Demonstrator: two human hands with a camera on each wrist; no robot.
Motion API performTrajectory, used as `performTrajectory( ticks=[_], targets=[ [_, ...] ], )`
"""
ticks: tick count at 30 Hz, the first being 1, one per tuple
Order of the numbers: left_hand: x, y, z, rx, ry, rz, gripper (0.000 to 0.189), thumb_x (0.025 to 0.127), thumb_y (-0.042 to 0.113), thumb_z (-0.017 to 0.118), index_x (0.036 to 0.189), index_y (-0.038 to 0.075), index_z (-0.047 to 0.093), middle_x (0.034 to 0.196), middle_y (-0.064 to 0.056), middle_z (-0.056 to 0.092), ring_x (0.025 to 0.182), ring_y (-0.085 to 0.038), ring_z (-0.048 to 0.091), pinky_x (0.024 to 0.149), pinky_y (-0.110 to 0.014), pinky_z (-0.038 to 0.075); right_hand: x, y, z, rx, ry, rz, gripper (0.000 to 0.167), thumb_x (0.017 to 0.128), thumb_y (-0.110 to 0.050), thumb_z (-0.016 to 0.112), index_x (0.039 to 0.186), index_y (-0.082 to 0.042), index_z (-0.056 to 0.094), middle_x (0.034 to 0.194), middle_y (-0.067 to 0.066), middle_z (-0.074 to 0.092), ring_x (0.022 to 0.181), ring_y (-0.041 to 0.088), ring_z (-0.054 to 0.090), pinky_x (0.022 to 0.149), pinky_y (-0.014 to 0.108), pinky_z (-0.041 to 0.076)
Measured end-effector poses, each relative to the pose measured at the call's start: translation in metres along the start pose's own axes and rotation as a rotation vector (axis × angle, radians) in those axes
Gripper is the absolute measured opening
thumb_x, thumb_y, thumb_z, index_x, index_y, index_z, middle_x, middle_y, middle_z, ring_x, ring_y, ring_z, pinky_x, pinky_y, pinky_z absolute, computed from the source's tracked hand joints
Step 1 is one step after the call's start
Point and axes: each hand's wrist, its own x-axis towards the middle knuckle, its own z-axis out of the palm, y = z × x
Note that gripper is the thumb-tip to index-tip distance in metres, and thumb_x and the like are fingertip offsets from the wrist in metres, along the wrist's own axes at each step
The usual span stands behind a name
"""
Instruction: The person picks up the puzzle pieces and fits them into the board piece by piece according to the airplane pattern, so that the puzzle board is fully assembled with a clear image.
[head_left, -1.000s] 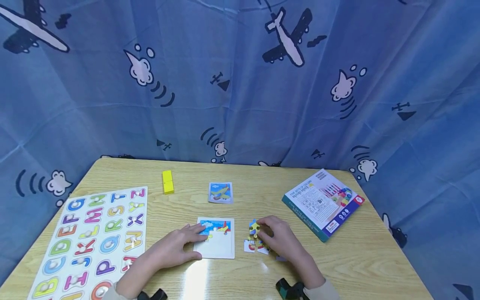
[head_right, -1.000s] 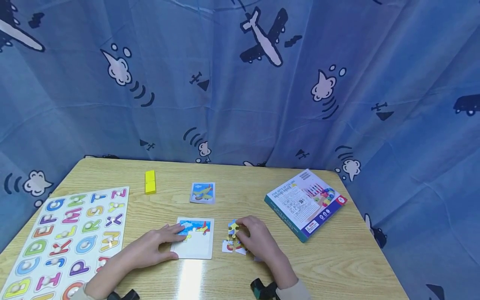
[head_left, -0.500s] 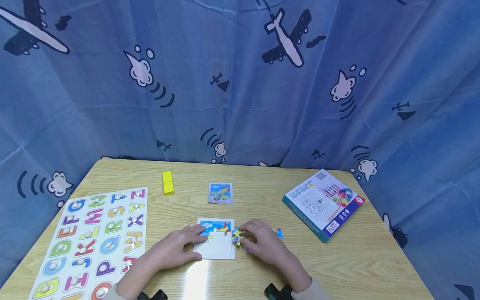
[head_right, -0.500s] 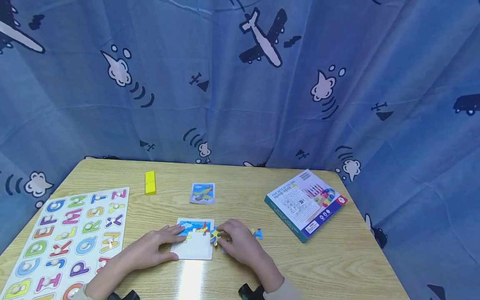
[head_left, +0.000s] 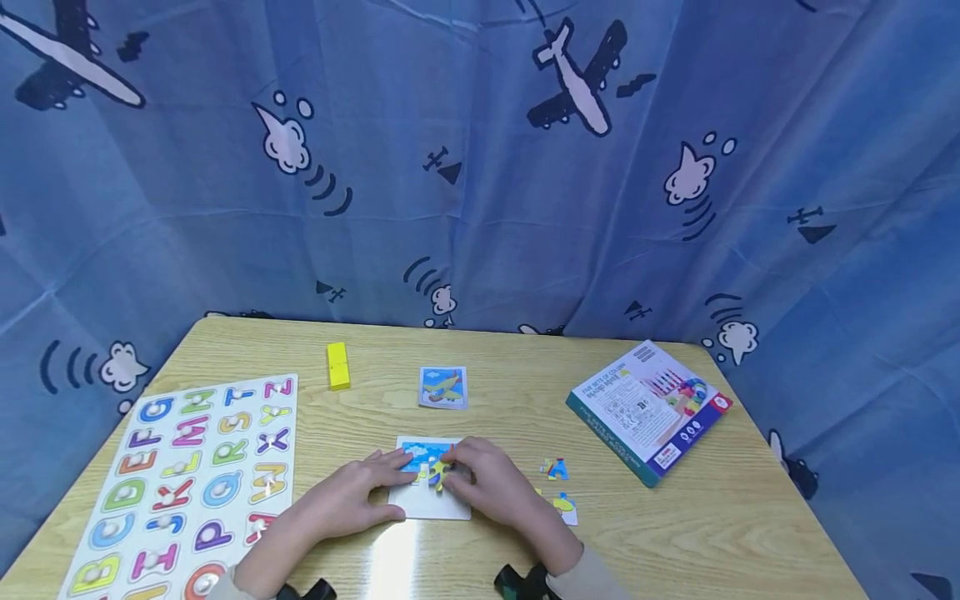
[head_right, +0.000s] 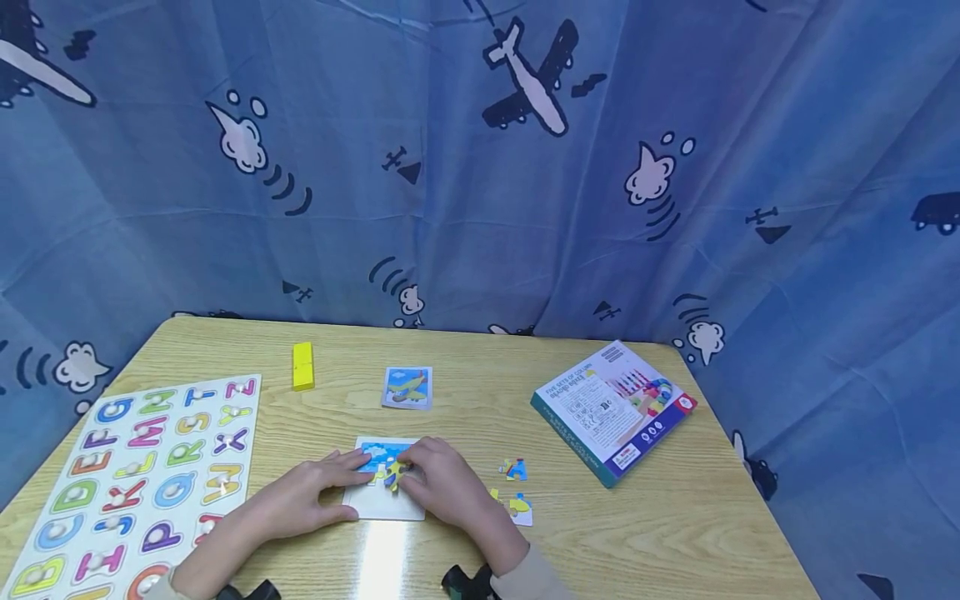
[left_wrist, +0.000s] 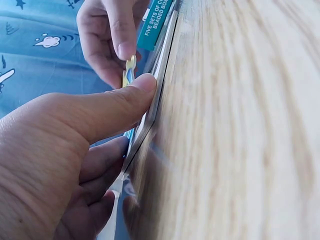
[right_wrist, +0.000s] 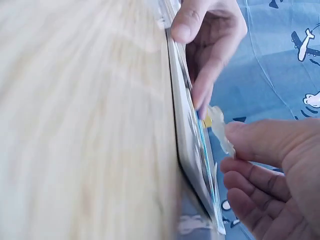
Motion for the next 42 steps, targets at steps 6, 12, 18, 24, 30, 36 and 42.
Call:
performTrajectory(
  ticks=[6, 12, 18, 24, 30, 36, 42],
  targets=[
    [0.002, 0.001, 0.000, 0.003, -0.003, 0.008, 0.051, 0.084, 0.042, 0.067, 0.128, 0.016, 0.062, 0.143, -0.003, 0.048, 0.136, -0.024, 0.040, 0.114, -0.045, 0.032, 0.005, -0.004, 0.007, -0.010, -0.021, -0.004, 0.022, 0.089, -0.019, 0.064, 0.108, -0.010, 0.070, 0.102, -0.002, 0.066, 0.093, 0.009, 0.058, 0.080, 0.023, 0.053],
    [0.002, 0.002, 0.000, 0.002, -0.003, 0.012, 0.051, 0.084, 0.040, 0.068, 0.128, 0.016, 0.062, 0.143, -0.004, 0.048, 0.136, -0.024, 0.040, 0.113, -0.046, 0.032, 0.007, -0.007, 0.012, -0.066, -0.020, 0.002, 0.022, 0.089, -0.019, 0.064, 0.108, -0.010, 0.070, 0.101, -0.001, 0.065, 0.097, 0.012, 0.059, 0.086, 0.026, 0.054],
    [0.002, 0.002, 0.000, 0.001, -0.005, 0.011, 0.051, 0.084, 0.040, 0.068, 0.128, 0.015, 0.062, 0.143, -0.004, 0.048, 0.136, -0.025, 0.040, 0.113, -0.046, 0.032, 0.007, -0.007, 0.015, -0.137, 0.003, -0.015, 0.021, 0.088, -0.020, 0.065, 0.105, -0.011, 0.071, 0.099, -0.001, 0.065, 0.095, 0.013, 0.059, 0.086, 0.026, 0.054],
    [0.002, 0.002, -0.001, 0.004, -0.005, 0.014, 0.051, 0.084, 0.041, 0.068, 0.128, 0.016, 0.062, 0.144, -0.004, 0.048, 0.136, -0.026, 0.040, 0.113, -0.046, 0.033, 0.006, -0.007, 0.018, -0.165, 0.019, -0.021, 0.018, 0.087, -0.017, 0.065, 0.103, -0.011, 0.072, 0.098, -0.002, 0.062, 0.092, 0.012, 0.056, 0.082, 0.023, 0.053],
    [0.002, 0.005, -0.002, 0.056, -0.004, 0.035, 0.050, 0.085, 0.039, 0.067, 0.128, 0.014, 0.062, 0.143, -0.007, 0.048, 0.136, -0.028, 0.040, 0.112, -0.046, 0.034, 0.006, -0.007, 0.018, -0.155, 0.005, -0.011, 0.018, 0.087, -0.016, 0.066, 0.103, -0.011, 0.073, 0.097, -0.003, 0.059, 0.090, 0.010, 0.053, 0.079, 0.021, 0.052],
    [0.004, 0.009, 0.001, 0.123, 0.004, 0.081, 0.051, 0.088, 0.045, 0.063, 0.129, 0.015, 0.061, 0.146, -0.008, 0.044, 0.136, -0.028, 0.040, 0.110, -0.046, 0.037, 0.006, -0.008, 0.017, -0.133, -0.004, -0.015, 0.018, 0.087, -0.016, 0.066, 0.103, -0.010, 0.073, 0.097, -0.003, 0.059, 0.090, 0.009, 0.052, 0.079, 0.020, 0.051],
    [0.013, 0.014, 0.009, 0.157, -0.003, 0.150, 0.050, 0.090, 0.044, 0.060, 0.129, 0.012, 0.060, 0.146, -0.010, 0.044, 0.137, -0.025, 0.039, 0.113, -0.044, 0.033, 0.007, -0.009, 0.016, -0.126, -0.007, -0.015, 0.018, 0.088, -0.019, 0.067, 0.102, -0.010, 0.072, 0.099, -0.003, 0.061, 0.094, 0.011, 0.055, 0.083, 0.022, 0.052]
  ],
)
